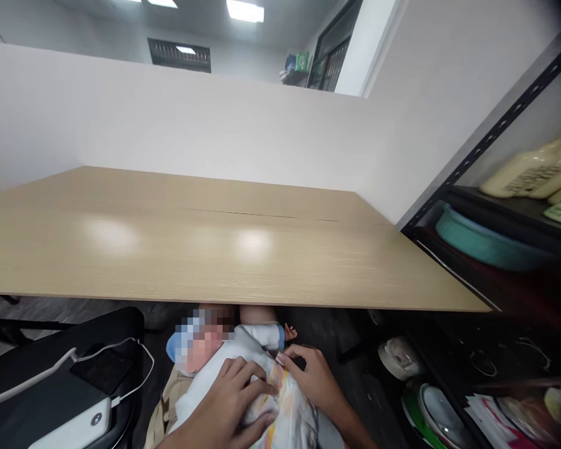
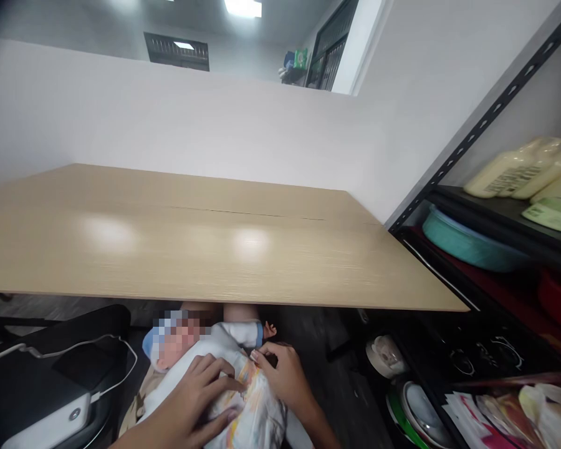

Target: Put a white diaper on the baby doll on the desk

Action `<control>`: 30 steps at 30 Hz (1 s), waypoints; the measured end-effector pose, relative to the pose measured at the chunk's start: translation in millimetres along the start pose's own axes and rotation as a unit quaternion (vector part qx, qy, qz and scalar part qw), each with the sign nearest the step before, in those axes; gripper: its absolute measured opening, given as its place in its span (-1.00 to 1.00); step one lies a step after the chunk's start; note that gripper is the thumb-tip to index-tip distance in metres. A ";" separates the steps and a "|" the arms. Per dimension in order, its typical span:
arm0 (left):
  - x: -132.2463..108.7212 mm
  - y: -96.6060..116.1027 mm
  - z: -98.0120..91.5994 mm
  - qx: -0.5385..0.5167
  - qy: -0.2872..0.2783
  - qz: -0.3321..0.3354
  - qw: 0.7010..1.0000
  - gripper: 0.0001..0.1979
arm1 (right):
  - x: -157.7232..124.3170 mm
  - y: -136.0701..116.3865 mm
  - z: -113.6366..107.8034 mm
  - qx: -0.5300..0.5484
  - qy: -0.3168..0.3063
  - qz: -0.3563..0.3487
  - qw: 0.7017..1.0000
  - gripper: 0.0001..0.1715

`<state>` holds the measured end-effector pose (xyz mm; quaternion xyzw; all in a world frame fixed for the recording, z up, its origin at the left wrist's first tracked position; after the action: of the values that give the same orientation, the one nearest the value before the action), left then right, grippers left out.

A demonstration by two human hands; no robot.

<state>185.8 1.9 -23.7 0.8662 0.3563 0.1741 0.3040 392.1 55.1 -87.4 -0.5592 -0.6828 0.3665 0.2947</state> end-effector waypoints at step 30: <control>-32.4 -1.0 3.5 -0.004 0.073 0.053 0.996 -0.80 | -26.7 -92.0 7.0 -0.095 -0.119 -0.218 0.964 -0.75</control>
<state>164.9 -22.5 -29.8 0.8678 0.3306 0.2535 0.2708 341.4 18.0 -14.7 -0.3748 -0.8501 0.2907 0.2289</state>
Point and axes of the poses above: each hand's wrist, its own x-axis towards the middle knuckle, its own z-axis out of the palm, y = z × x, the point moved 6 cm from there along x, towards the middle knuckle, and after that the axes turned 3 degrees about -z, right-handed, at the moved point
